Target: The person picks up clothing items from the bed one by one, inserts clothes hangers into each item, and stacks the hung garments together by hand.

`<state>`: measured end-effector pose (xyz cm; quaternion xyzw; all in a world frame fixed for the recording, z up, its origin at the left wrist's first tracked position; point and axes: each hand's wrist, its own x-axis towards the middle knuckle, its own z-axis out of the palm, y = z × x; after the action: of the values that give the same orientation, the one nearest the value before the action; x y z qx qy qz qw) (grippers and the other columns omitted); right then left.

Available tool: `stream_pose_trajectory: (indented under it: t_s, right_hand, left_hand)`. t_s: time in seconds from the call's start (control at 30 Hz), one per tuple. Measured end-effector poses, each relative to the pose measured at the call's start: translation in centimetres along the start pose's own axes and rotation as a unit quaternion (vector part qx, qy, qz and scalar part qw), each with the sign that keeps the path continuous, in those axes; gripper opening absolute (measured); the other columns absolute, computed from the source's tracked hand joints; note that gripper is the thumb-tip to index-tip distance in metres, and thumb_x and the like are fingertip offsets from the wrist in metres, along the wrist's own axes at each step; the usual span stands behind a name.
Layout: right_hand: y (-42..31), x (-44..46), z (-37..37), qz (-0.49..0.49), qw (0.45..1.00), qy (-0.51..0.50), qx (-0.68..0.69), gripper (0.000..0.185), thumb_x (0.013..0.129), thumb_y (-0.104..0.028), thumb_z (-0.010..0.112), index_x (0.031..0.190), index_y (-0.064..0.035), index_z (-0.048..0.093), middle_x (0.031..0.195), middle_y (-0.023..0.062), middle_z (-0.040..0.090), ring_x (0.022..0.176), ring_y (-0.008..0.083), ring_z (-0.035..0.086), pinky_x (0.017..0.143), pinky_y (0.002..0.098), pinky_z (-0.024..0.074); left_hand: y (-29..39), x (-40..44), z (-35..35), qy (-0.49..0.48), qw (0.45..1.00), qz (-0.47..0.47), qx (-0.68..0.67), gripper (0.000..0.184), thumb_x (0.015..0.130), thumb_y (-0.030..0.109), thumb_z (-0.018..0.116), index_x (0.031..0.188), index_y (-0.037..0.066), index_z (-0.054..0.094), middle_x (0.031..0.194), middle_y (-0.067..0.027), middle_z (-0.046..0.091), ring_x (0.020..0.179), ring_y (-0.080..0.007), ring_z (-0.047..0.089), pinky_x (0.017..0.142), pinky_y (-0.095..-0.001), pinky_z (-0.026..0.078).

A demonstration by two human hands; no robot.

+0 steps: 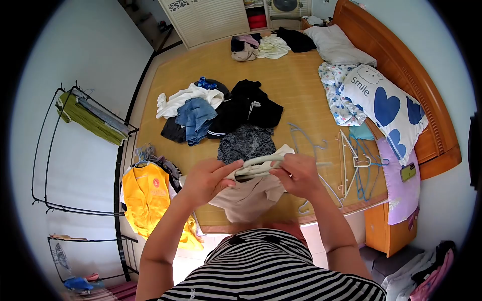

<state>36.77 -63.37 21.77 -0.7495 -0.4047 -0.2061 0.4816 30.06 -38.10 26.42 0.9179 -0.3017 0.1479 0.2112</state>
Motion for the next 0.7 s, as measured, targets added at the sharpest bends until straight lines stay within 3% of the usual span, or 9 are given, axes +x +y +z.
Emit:
stream_pose_trajectory:
  t_s: [0.07,0.13,0.2,0.3,0.37,0.43,0.47,0.63,0.7]
  right_hand:
    - [0.3,-0.3,0.3,0.012,1.0,-0.006,0.002,0.013,0.072,-0.013,0.073,0.076,-0.0075,0.062,0.062,0.005,0.053,0.053,0.0228,0.052,0.047,0.0334,0.0388]
    - [0.3,-0.3,0.9,0.022,1.0,-0.013,0.004,0.014,0.071,-0.011,0.073,0.078,-0.0075,0.062,0.065,0.0053,0.054,0.056,0.023,0.053,0.049,0.0332,0.0396]
    - [0.2,-0.2,1.8,-0.022,0.988,0.154,-0.007,0.016,0.072,-0.005,0.072,0.081,-0.0033,0.059,0.071,0.0083,0.055,0.061,0.0226,0.053,0.053,0.0318,0.0407]
    - [0.6,-3.1,0.9,-0.048,0.979,0.199,-0.007,0.017,0.073,-0.002,0.069,0.084,-0.0019,0.056,0.079,0.0101,0.055,0.07,0.0253,0.054,0.059,0.0314,0.0429]
    - [1.5,-5.3,1.4,-0.033,0.983,0.179,0.005,0.016,0.074,0.0,0.066,0.085,-0.0025,0.055,0.079,0.0106,0.056,0.071,0.0266,0.056,0.062,0.0323,0.0444]
    - [3.1,-7.3,3.2,0.128,0.99,0.051,0.041,0.014,0.073,-0.004,0.067,0.085,-0.0041,0.06,0.089,0.0113,0.06,0.08,0.0283,0.057,0.069,0.0372,0.0441]
    - [4.2,-8.0,4.2,0.156,0.988,0.001,0.023,0.024,0.073,-0.01,0.067,0.095,-0.0042,0.06,0.097,0.0136,0.06,0.091,0.0296,0.057,0.078,0.0386,0.0436]
    - [8.0,-9.5,8.4,0.193,0.976,-0.051,0.084,0.044,0.072,-0.02,0.068,0.112,-0.0063,0.057,0.112,0.0136,0.055,0.103,0.0318,0.053,0.092,0.0418,0.0359]
    - [8.2,-9.4,8.5,0.198,0.963,-0.185,0.007,0.038,0.073,-0.023,0.067,0.108,-0.0104,0.06,0.106,0.0111,0.059,0.101,0.0291,0.054,0.095,0.0421,0.0317]
  left_hand:
    - [0.7,-0.6,0.2,-0.044,0.996,-0.072,0.022,0.046,0.079,0.026,0.067,0.123,0.016,0.056,0.072,-0.006,0.056,0.063,-0.0256,0.056,0.056,-0.0362,0.045]
    - [0.8,-1.1,0.3,-0.052,0.995,-0.086,0.025,0.048,0.08,0.024,0.066,0.125,0.016,0.055,0.073,-0.0068,0.057,0.065,-0.0265,0.057,0.057,-0.0362,0.046]
    - [0.7,-1.6,0.1,-0.058,0.993,-0.103,0.029,0.049,0.08,0.022,0.066,0.127,0.015,0.053,0.075,-0.0076,0.059,0.067,-0.0274,0.058,0.058,-0.0362,0.046]
    - [0.5,-2.2,-0.6,-0.01,0.994,-0.105,0.009,0.048,0.079,0.016,0.067,0.125,0.014,0.055,0.081,-0.0092,0.063,0.07,-0.0283,0.061,0.06,-0.0351,0.049]
    - [0.7,-2.5,-1.7,0.029,0.992,-0.121,-0.035,0.047,0.076,0.007,0.068,0.122,0.01,0.057,0.087,-0.0123,0.066,0.072,-0.0296,0.063,0.062,-0.0331,0.05]
    - [0.8,-2.9,-2.8,0.046,0.991,-0.116,-0.043,0.045,0.076,0.004,0.068,0.12,0.007,0.058,0.09,-0.014,0.066,0.073,-0.0303,0.063,0.063,-0.0321,0.05]
    - [0.8,-3.0,-3.3,0.063,0.991,-0.11,-0.051,0.044,0.075,0.001,0.067,0.118,0.004,0.059,0.092,-0.0156,0.066,0.073,-0.0309,0.064,0.064,-0.031,0.05]
    - [1.2,-3.1,-5.0,0.098,0.988,-0.096,-0.075,0.039,0.076,0.001,0.067,0.115,-0.001,0.059,0.094,-0.0179,0.066,0.071,-0.0301,0.064,0.063,-0.0293,0.049]
    - [1.2,-3.4,-5.6,0.105,0.987,-0.097,-0.067,0.039,0.077,0.001,0.067,0.115,0.0,0.059,0.093,-0.0173,0.066,0.068,-0.0287,0.063,0.062,-0.0294,0.049]
